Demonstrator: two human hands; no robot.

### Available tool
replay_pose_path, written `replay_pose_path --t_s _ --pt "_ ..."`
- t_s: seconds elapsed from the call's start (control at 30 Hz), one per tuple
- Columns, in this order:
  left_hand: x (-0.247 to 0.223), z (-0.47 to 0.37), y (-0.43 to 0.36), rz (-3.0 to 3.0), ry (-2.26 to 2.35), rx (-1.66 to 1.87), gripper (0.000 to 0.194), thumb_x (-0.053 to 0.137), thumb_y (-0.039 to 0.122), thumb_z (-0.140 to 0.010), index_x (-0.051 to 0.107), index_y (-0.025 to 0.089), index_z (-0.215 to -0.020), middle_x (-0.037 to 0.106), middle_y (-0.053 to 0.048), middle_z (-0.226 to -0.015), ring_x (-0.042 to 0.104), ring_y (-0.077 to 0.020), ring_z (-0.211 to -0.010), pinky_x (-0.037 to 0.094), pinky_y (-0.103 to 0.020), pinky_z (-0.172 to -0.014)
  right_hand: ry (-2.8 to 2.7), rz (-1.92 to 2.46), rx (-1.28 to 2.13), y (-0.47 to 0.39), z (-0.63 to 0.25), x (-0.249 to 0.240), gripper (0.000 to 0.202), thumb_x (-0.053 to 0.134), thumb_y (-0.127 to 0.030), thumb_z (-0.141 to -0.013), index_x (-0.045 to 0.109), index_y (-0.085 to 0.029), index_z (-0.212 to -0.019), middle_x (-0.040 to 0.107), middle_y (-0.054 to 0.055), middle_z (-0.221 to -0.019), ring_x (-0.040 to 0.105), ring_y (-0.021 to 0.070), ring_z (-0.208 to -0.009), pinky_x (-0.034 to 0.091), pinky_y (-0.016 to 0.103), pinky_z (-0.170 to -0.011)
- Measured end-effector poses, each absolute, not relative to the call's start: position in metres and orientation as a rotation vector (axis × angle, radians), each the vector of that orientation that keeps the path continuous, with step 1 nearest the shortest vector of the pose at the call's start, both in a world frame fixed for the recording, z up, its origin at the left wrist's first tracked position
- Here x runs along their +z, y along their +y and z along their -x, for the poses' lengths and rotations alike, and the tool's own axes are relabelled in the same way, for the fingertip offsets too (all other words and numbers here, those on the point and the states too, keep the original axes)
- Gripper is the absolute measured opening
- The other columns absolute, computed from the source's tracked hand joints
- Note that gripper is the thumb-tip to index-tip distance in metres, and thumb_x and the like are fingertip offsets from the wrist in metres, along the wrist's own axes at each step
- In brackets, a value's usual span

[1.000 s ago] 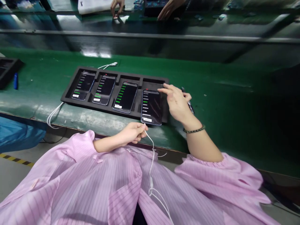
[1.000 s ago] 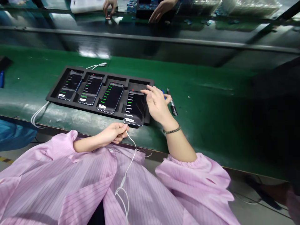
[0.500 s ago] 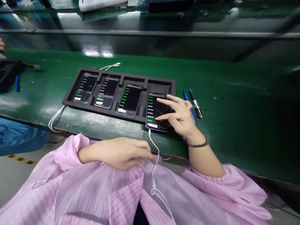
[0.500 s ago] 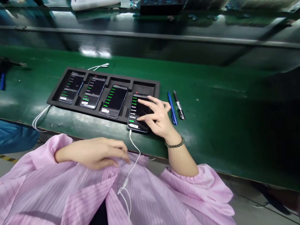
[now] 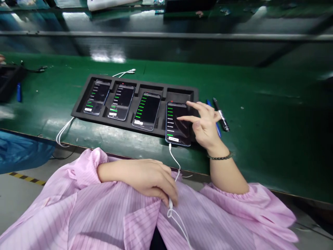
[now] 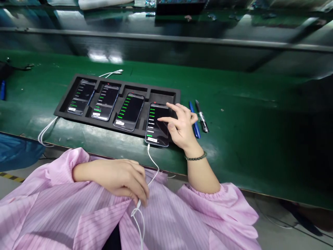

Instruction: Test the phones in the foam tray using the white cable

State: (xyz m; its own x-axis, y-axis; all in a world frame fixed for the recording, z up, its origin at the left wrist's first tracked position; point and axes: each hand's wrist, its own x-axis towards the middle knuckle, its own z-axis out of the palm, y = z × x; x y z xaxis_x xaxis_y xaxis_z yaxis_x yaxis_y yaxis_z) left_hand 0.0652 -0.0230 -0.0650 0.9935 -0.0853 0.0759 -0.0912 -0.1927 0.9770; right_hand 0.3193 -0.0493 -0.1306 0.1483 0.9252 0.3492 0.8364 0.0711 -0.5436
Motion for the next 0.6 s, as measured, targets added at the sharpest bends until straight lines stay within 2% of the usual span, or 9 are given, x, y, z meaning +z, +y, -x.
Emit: replay_pose_path --t_s 0.1,0.27,0.43,0.5,0.6 --pt "-0.064 -0.063 -0.024 -1.695 -0.049 -0.039 0.024 0.064 0.017 -0.089 0.077 0.032 -0.076 0.079 -0.002 -0.088 0.070 -0.0192 -0.079 0.052 -0.031 -0.086 -1.622 1.740 0.133 -0.052 -0.322 -0.131 0.086 0.010 -0.083 -0.092 0.079 -0.031 -0.092 0.060 0.006 -0.139 0.046 0.0403 -0.133 0.031 0.069 -0.105" --pt "-0.057 -0.054 -0.026 -1.694 0.052 0.083 0.020 0.060 0.028 -0.093 0.071 0.025 -0.076 0.077 -0.010 -0.089 0.069 -0.0221 -0.085 0.051 -0.035 -0.088 -1.564 1.761 0.114 -0.051 -0.323 -0.135 0.085 0.010 -0.084 -0.090 0.077 -0.031 -0.087 0.063 0.007 -0.134 0.048 0.0409 -0.129 0.033 0.069 -0.103" --pt "-0.044 -0.045 -0.028 -1.796 0.138 0.220 0.027 0.053 0.038 -0.095 0.063 0.024 -0.075 0.075 -0.010 -0.083 0.067 -0.0218 -0.079 0.050 -0.038 -0.084 -1.560 1.763 0.115 -0.047 -0.322 -0.138 0.086 0.009 -0.083 -0.091 0.076 -0.029 -0.087 0.063 0.007 -0.131 0.051 0.0399 -0.123 0.034 0.070 -0.100" --pt "-0.036 -0.041 -0.028 -1.894 0.175 0.281 0.028 0.049 0.038 -0.095 0.062 0.025 -0.074 0.074 -0.008 -0.079 0.064 -0.0212 -0.073 0.048 -0.040 -0.085 -1.545 1.744 0.103 -0.047 -0.322 -0.139 0.086 0.009 -0.082 -0.091 0.076 -0.028 -0.086 0.064 0.008 -0.129 0.053 0.0393 -0.120 0.034 0.070 -0.100" --pt "-0.022 -0.039 -0.030 -1.982 0.213 0.386 0.024 0.055 0.037 -0.090 0.063 0.027 -0.071 0.073 -0.004 -0.074 0.056 -0.0197 -0.064 0.046 -0.041 -0.083 -1.524 1.725 0.092 -0.046 -0.322 -0.140 0.086 0.009 -0.081 -0.092 0.076 -0.028 -0.085 0.064 0.009 -0.127 0.053 0.0380 -0.119 0.033 0.067 -0.102"
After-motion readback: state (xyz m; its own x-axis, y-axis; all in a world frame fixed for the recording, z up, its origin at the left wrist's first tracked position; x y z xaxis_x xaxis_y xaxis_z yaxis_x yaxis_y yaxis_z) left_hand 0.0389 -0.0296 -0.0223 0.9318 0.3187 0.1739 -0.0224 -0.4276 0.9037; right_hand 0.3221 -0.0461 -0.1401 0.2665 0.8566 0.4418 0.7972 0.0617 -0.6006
